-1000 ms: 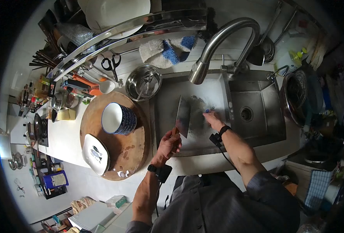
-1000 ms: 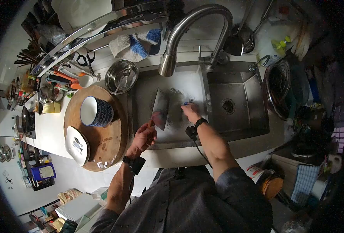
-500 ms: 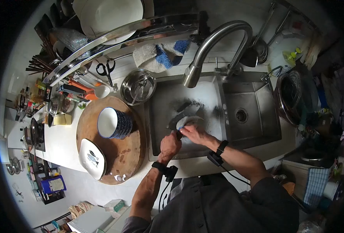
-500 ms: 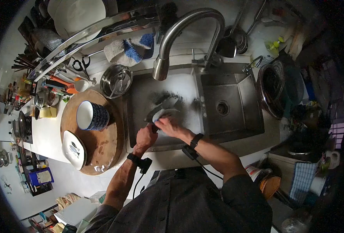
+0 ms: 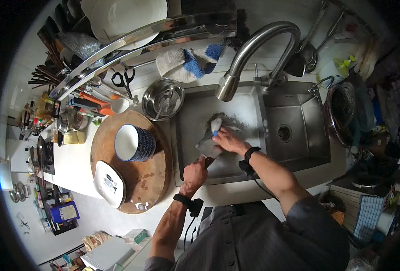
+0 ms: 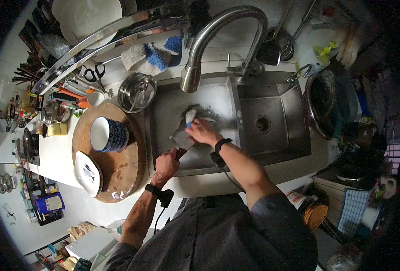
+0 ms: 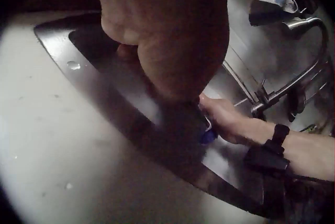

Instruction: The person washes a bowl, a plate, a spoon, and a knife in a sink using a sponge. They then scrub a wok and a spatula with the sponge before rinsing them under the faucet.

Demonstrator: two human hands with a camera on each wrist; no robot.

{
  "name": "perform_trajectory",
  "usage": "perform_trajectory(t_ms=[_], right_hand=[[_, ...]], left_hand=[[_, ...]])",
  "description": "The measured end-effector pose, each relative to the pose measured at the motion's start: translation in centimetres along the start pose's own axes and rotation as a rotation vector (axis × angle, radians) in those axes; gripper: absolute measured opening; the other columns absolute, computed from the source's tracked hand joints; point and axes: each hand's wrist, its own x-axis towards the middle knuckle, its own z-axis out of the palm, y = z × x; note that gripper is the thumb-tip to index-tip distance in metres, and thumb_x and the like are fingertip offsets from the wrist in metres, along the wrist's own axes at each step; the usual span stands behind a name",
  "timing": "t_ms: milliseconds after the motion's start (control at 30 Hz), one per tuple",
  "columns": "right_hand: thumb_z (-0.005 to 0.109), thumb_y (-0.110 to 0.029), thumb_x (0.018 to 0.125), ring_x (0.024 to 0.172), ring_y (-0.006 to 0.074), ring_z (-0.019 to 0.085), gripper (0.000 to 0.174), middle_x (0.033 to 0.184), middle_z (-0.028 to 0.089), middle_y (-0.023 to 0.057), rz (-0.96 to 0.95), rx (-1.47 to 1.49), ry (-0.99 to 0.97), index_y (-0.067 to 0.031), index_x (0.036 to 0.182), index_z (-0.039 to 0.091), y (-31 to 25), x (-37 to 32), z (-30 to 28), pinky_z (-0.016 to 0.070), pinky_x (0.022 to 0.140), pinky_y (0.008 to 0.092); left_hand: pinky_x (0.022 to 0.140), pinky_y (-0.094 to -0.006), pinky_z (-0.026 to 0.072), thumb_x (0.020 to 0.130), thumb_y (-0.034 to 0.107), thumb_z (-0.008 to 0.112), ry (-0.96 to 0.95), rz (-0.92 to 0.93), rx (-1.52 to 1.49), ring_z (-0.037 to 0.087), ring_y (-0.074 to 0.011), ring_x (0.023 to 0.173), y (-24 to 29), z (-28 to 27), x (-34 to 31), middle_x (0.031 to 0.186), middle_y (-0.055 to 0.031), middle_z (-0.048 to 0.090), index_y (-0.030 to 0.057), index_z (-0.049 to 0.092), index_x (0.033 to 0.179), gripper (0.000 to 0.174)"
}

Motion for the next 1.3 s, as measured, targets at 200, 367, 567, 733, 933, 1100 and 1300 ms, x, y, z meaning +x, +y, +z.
perform_trajectory(t_ms=[200, 367, 567, 733, 933, 1100, 1300], right_hand=[[0.053, -0.034, 0.095, 0.107, 0.0425, 0.062, 0.033, 0.111, 0.068, 0.0225, 0.531, -0.079, -0.206, -0.0043, 0.100, 0.066, 8.8, -0.5, 0.8, 0.0501, 0.087, 0.0524], [0.050, -0.033, 0.099, 0.103, 0.0448, 0.063, 0.035, 0.105, 0.067, 0.0258, 0.720, 0.010, 0.175, -0.0022, 0.102, 0.067, 7.6, -2.2, 0.8, 0.0502, 0.089, 0.0494], [0.057, -0.022, 0.094, 0.085, 0.0442, 0.064, 0.023, 0.089, 0.067, 0.0221, 0.275, 0.056, 0.037, -0.0027, 0.088, 0.067, 0.7, -2.1, 2.0, 0.0497, 0.073, 0.0515], [0.057, -0.025, 0.099, 0.082, 0.0423, 0.064, 0.027, 0.087, 0.066, 0.0223, 0.209, 0.405, -0.086, 0.0003, 0.093, 0.063, -7.1, -3.2, 0.3, 0.0488, 0.071, 0.0469], [0.053, -0.023, 0.101, 0.089, 0.0422, 0.065, 0.026, 0.096, 0.065, 0.0227, -0.040, 0.445, -0.149, 0.0017, 0.100, 0.063, -7.0, -2.0, 0.9, 0.0502, 0.074, 0.0472], [0.054, -0.024, 0.099, 0.100, 0.0414, 0.061, 0.025, 0.103, 0.061, 0.0204, -0.028, 0.189, -0.113, 0.0002, 0.098, 0.060, -2.7, -0.8, 1.8, 0.0491, 0.083, 0.0501], [0.053, -0.035, 0.098, 0.107, 0.0406, 0.060, 0.035, 0.110, 0.066, 0.0192, 0.145, -0.124, -0.082, -0.0027, 0.097, 0.066, 4.2, -1.8, 1.1, 0.0507, 0.090, 0.0511]], left_hand=[[0.068, -0.0528, 0.0561, 0.084, 0.014, 0.060, 0.038, 0.032, 0.026, 0.070, -0.0433, 0.078, -0.9, -0.3, -0.8, 0.086, -0.0232, 0.071, 0.0051, 0.056, 0.106, 0.024], [0.072, -0.0502, 0.0571, 0.084, 0.011, 0.058, -0.012, -0.016, 0.092, 0.071, -0.0404, 0.084, -0.8, -0.8, 0.0, 0.095, -0.0224, 0.071, 0.0052, 0.060, 0.106, 0.022], [0.074, -0.0485, 0.0577, 0.084, 0.010, 0.058, -0.024, 0.036, 0.079, 0.072, -0.0391, 0.085, -0.1, 0.7, 1.4, 0.096, -0.0197, 0.072, 0.0043, 0.065, 0.099, 0.018], [0.073, -0.0516, 0.0566, 0.082, 0.014, 0.062, -0.026, 0.014, 0.057, 0.071, -0.0415, 0.082, -0.4, 2.4, 1.8, 0.090, -0.0210, 0.072, 0.0044, 0.064, 0.101, 0.021], [0.072, -0.0516, 0.0568, 0.082, 0.016, 0.063, -0.058, 0.047, 0.090, 0.071, -0.0419, 0.081, 0.0, 1.2, 1.1, 0.088, -0.0214, 0.072, 0.0033, 0.061, 0.098, 0.021], [0.073, -0.0510, 0.0560, 0.082, 0.016, 0.063, 0.008, 0.099, 0.037, 0.070, -0.0407, 0.085, -0.3, 1.8, 0.3, 0.092, -0.0197, 0.071, 0.0050, 0.061, 0.098, 0.020], [0.074, -0.0500, 0.0567, 0.082, 0.012, 0.061, -0.054, 0.088, 0.057, 0.071, -0.0398, 0.087, -0.3, 0.3, -0.6, 0.099, -0.0197, 0.071, 0.0034, 0.062, 0.101, 0.021]])
